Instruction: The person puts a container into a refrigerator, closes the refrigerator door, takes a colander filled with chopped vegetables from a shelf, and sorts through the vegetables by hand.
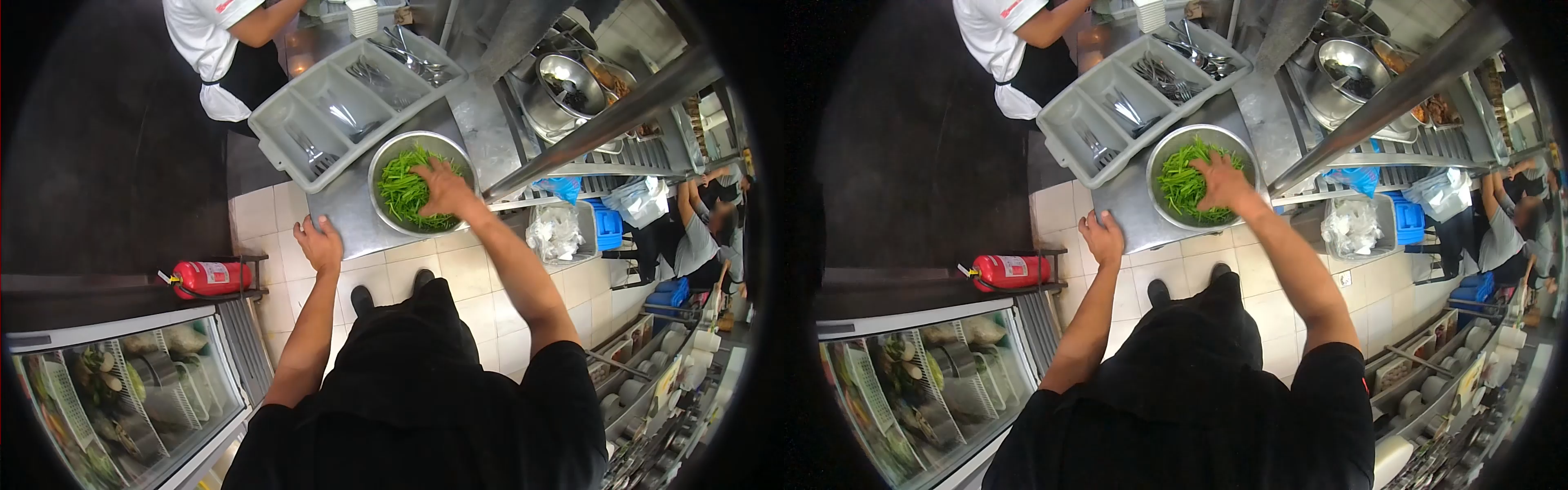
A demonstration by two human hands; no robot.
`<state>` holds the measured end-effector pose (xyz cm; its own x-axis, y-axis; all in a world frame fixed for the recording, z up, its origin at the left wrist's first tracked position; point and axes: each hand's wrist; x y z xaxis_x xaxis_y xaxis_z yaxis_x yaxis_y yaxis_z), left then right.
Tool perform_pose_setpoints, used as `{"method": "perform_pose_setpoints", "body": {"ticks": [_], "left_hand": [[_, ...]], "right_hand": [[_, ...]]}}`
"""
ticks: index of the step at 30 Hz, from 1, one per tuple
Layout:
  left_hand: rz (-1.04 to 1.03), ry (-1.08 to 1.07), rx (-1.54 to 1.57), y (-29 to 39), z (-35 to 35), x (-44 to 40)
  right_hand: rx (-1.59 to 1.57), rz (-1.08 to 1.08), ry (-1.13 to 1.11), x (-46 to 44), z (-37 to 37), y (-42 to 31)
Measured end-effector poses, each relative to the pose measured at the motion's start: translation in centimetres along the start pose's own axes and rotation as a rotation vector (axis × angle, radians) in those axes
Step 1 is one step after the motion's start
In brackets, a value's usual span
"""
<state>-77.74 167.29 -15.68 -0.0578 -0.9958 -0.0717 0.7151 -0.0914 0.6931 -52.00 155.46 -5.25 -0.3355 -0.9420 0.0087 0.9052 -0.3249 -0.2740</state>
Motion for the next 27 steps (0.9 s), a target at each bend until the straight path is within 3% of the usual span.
{"method": "perform_pose_setpoints", "body": {"ticks": [1,3,8,13,17,19,22,27], "left_hand": [[0.006,-0.002,-0.016,-0.1,0.0,0.0],[-0.013,0.006,0.009,-0.1,0.0,-0.2],[-0.022,0.018,0.024,-0.2,-0.1,-0.1],[-0.01,-0.002,0.016,-0.2,0.0,0.0],[-0.008,-0.009,0.012,-0.1,0.1,0.0],[-0.022,0.001,0.009,-0.2,0.0,-0.1],[-0.014,-0.01,0.013,-0.1,0.2,-0.1],[-0.026,0.013,0.025,-0.2,0.0,-0.1]], "right_hand": [[-0.005,-0.002,0.006,0.3,-0.7,-1.1],[0.272,-0.06,-0.002,0.0,-1.8,-2.4],[-0.03,-0.018,0.039,-1.7,0.5,-0.2],[-0.15,0.097,-0.157,-2.4,5.4,-0.6],[-0.209,0.069,-0.132,-3.2,3.6,-1.3],[-0.005,-0.089,-0.052,-3.8,0.5,-2.2],[0.052,-0.216,-0.047,-4.4,-1.3,-4.4],[-0.092,-0.125,-0.158,-6.7,-1.8,-2.0]]}}
Point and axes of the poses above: each hand's wrist, its own x-axis away from the middle knuckle, its own z-axis out of the back of the hand, y = z × x, and after that the axes turned 1 degree about y, right-handed
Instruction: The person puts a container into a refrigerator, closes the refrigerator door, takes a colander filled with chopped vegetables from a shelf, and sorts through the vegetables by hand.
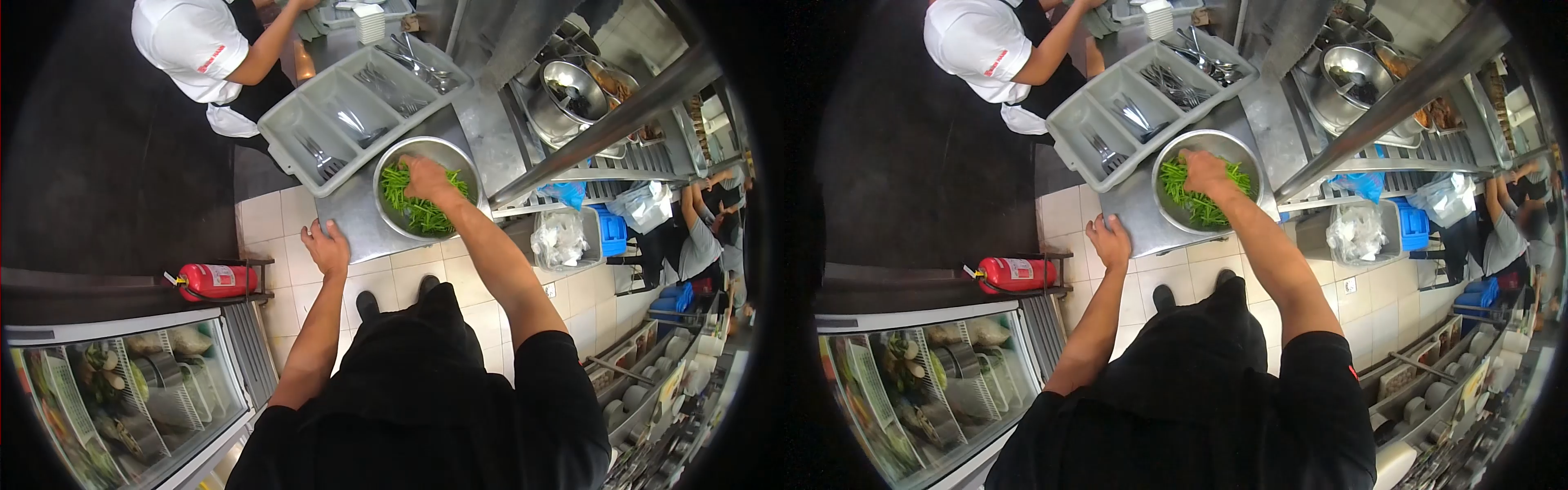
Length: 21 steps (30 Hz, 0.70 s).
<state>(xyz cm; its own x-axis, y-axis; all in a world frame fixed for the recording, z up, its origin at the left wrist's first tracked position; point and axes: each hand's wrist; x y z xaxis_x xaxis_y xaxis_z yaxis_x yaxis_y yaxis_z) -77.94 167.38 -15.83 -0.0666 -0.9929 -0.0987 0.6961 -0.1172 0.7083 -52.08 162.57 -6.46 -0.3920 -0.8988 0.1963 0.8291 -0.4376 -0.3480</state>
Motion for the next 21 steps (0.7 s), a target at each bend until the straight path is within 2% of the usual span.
{"method": "perform_pose_setpoints", "body": {"ticks": [2,4,5,6,8,9,12,13,14,16,17,21], "left_hand": [[0.012,-0.003,0.0,-0.1,0.1,0.0],[0.03,-0.02,0.006,0.2,0.2,0.1],[0.032,-0.024,0.007,0.3,0.1,0.1],[0.033,-0.02,-0.002,0.3,0.1,0.1],[0.035,-0.019,-0.011,0.2,0.0,0.1],[0.032,-0.017,-0.01,0.1,0.0,0.0],[0.03,-0.014,-0.013,0.0,-0.1,-0.1],[0.024,-0.018,-0.017,0.0,0.0,0.0],[0.023,-0.02,-0.019,0.0,0.0,0.1],[0.018,-0.01,-0.018,0.2,0.0,0.0],[0.01,-0.011,-0.019,0.4,0.1,0.0],[0.002,-0.019,-0.005,0.3,0.3,0.2]], "right_hand": [[-0.046,0.048,-0.003,-0.1,1.0,0.6],[-0.177,0.195,0.058,0.9,3.4,1.1],[-0.243,0.156,-0.049,1.4,5.0,0.8],[-0.242,0.151,-0.05,1.9,5.8,1.2],[-0.329,0.331,-0.093,2.8,6.9,2.3],[-0.28,0.347,-0.15,3.1,6.8,3.2],[-0.117,0.345,-0.11,5.8,5.6,4.7],[0.059,0.215,-0.191,6.3,4.6,4.4],[0.057,0.214,-0.191,6.8,4.0,3.7],[0.193,0.158,-0.094,7.5,3.0,2.6],[0.193,0.182,0.022,7.0,1.6,3.4],[0.143,0.154,0.001,4.7,1.2,4.7]]}}
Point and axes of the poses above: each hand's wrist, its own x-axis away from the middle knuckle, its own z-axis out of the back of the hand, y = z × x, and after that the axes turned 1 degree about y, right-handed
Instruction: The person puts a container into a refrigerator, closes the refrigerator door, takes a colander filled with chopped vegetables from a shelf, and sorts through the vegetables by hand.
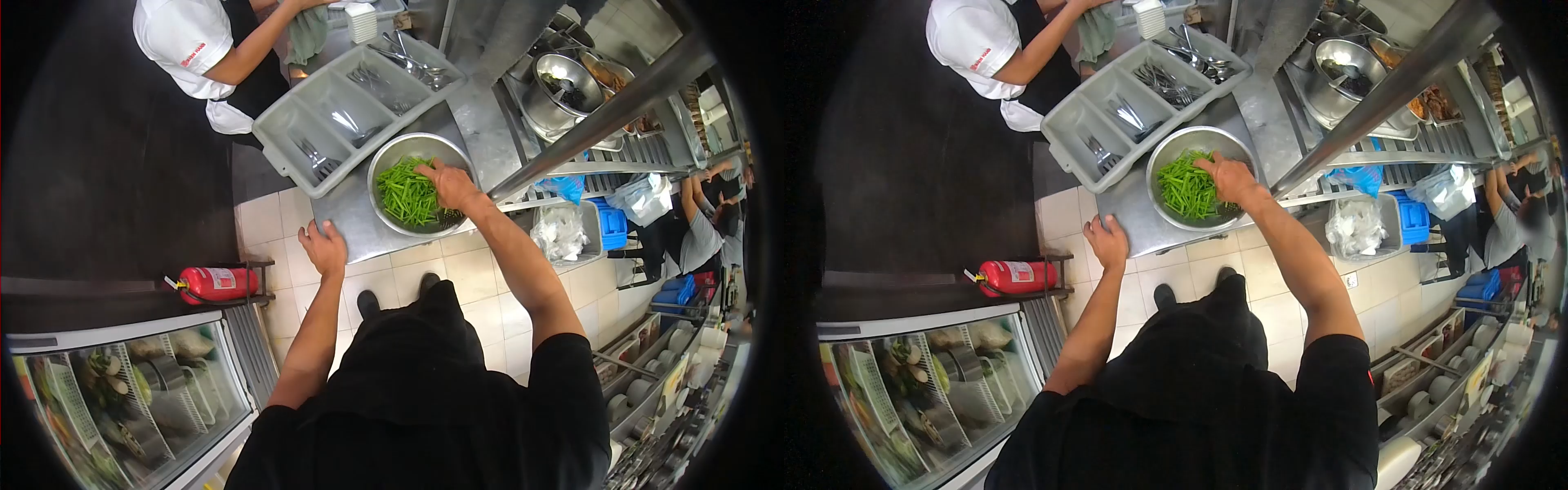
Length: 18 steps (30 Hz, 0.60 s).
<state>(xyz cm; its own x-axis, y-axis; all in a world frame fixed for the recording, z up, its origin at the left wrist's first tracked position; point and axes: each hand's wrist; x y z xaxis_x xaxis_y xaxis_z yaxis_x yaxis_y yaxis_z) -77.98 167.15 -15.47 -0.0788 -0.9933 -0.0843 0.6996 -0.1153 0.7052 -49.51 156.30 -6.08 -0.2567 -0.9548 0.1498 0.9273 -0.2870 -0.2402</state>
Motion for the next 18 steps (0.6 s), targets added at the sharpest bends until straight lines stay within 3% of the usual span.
{"method": "perform_pose_setpoints", "body": {"ticks": [6,8,18], "left_hand": [[-0.016,0.011,0.009,-0.3,-0.3,0.0],[-0.013,0.012,0.006,-0.2,-0.3,-0.1],[0.0,0.007,-0.003,-0.4,-0.3,-0.2]], "right_hand": [[-0.095,0.112,-0.014,-0.9,3.8,0.7],[-0.111,0.237,0.07,-1.1,4.9,0.6],[-0.314,0.252,0.007,-0.5,6.8,-1.3]]}}
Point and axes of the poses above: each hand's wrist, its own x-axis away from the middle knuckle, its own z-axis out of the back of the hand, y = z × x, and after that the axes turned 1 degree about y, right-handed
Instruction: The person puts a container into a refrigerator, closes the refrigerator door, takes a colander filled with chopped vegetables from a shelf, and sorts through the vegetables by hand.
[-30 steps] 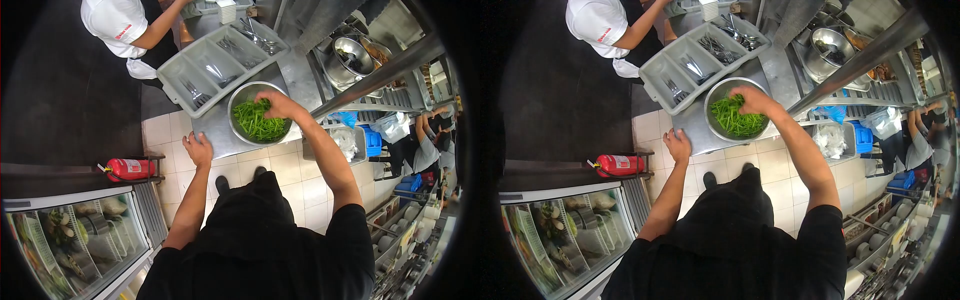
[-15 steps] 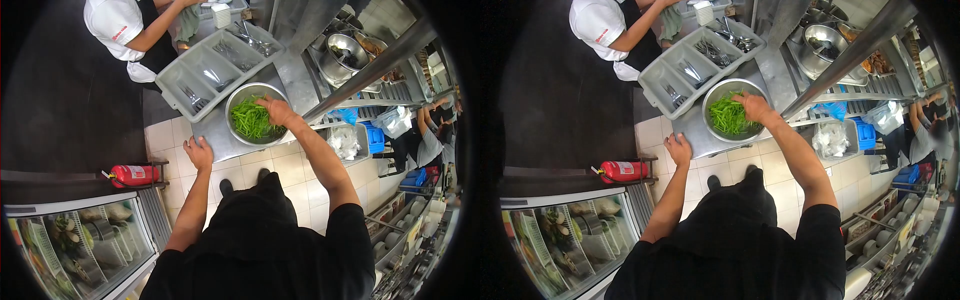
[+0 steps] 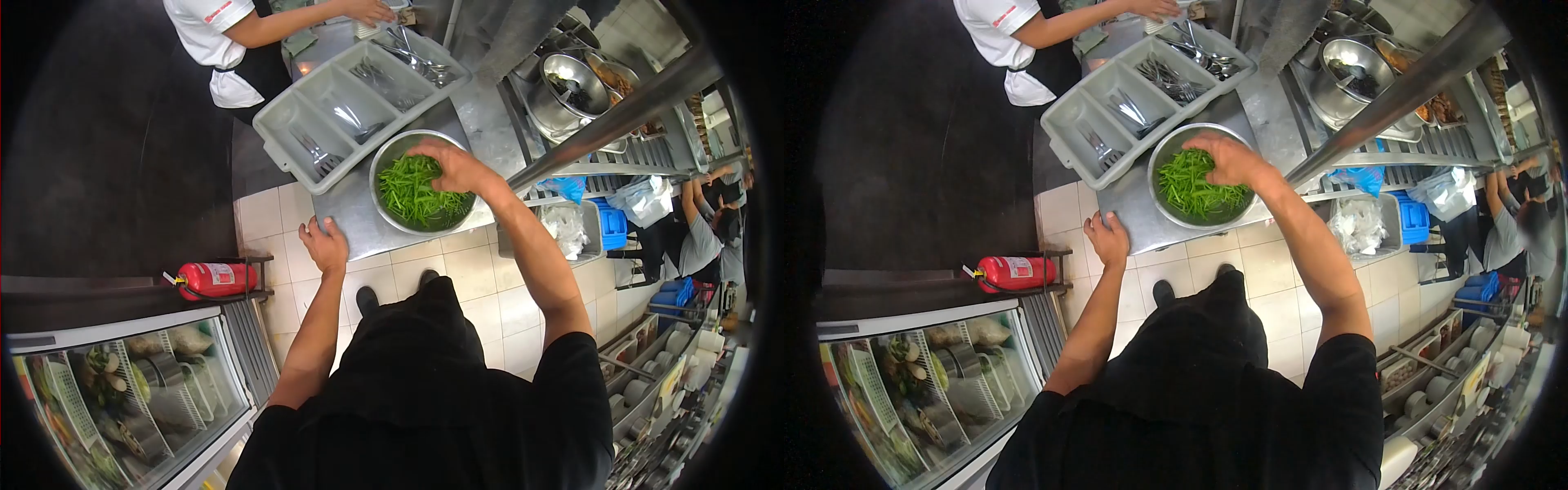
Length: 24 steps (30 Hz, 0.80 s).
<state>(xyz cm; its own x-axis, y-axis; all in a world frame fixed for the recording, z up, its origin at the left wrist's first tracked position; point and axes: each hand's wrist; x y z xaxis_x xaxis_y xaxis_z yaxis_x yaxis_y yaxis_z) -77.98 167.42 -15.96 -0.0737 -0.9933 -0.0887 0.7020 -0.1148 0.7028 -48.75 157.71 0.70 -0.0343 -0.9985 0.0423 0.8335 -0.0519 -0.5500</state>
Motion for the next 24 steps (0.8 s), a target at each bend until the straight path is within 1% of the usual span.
{"method": "perform_pose_setpoints", "body": {"ticks": [2,3,5,7,9,11,13,15,16,18,19,21,22,24], "left_hand": [[0.002,-0.003,-0.006,-0.1,-0.1,-0.1],[-0.002,-0.001,-0.015,-0.1,-0.1,0.0],[-0.008,0.001,-0.025,0.0,-0.2,0.1],[0.0,0.007,0.003,0.1,0.0,0.0],[0.008,0.004,-0.003,0.1,0.1,0.0],[0.005,-0.002,0.001,0.5,0.1,0.2],[-0.002,-0.002,0.011,0.2,0.1,0.0],[0.003,-0.002,0.017,0.1,0.1,-0.1],[0.01,-0.009,0.022,0.0,0.0,0.0],[0.009,-0.009,0.024,0.1,0.0,0.1],[0.003,-0.006,0.022,0.1,0.0,0.1],[0.012,-0.016,0.019,0.3,0.1,0.0],[0.022,-0.024,0.016,0.3,0.2,0.0],[0.022,-0.024,0.013,0.5,0.3,0.0]], "right_hand": [[-0.13,-0.057,0.008,0.1,-1.8,1.1],[-0.128,-0.058,0.006,0.2,-2.7,0.2],[0.256,-0.443,-0.021,0.5,-5.8,-2.0],[0.299,-0.431,0.021,0.4,-8.5,-1.1],[0.328,-0.445,0.2,0.4,-9.3,-0.9],[0.297,-0.445,0.18,-0.2,-9.6,1.1],[0.267,-0.437,0.165,-0.5,-8.4,2.0],[0.188,-0.34,0.157,0.1,-6.2,1.5],[0.189,-0.341,0.155,0.2,-5.4,1.4],[0.16,-0.192,0.14,0.2,-4.0,1.7],[0.16,-0.194,0.139,0.2,-3.4,1.8],[0.14,-0.055,0.146,0.1,-2.4,1.9],[0.14,-0.056,0.147,0.0,-2.0,1.8],[0.025,-0.062,0.055,-0.2,-1.0,1.1]]}}
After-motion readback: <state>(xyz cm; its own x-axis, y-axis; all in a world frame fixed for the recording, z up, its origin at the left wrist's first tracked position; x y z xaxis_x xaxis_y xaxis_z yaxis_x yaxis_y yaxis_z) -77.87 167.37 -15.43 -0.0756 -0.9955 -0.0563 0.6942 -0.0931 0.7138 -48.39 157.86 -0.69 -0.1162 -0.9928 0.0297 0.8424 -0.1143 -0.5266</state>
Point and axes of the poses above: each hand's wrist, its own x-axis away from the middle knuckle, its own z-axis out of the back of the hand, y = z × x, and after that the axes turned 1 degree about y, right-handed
